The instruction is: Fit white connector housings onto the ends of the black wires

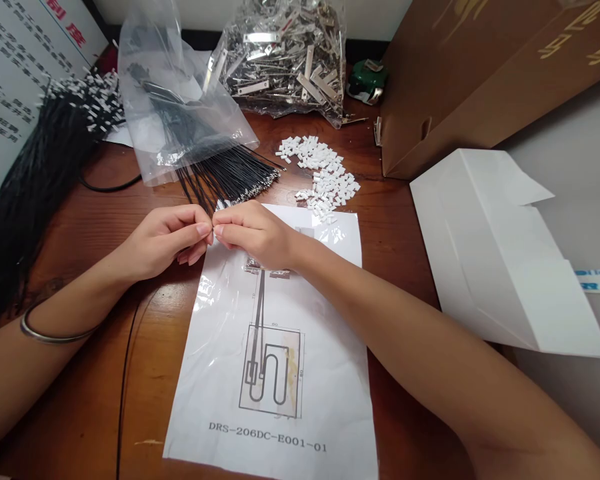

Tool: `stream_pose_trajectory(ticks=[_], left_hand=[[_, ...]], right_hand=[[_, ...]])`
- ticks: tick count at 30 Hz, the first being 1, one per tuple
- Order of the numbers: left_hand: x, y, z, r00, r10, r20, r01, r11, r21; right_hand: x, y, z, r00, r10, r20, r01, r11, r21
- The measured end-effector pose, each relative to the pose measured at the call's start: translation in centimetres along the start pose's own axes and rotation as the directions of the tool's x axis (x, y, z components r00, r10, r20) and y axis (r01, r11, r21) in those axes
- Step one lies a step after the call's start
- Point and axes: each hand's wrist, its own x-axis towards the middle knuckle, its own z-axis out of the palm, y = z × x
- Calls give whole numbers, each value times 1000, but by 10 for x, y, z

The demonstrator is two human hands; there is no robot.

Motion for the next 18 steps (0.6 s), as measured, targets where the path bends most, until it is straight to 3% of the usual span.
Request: stream_pose_trajectory(ticks=[18], left_hand=[[0, 0, 0, 1000, 7, -8, -7, 1000, -24]], right_hand=[[0, 0, 2, 999, 31, -30, -29, 997, 70]])
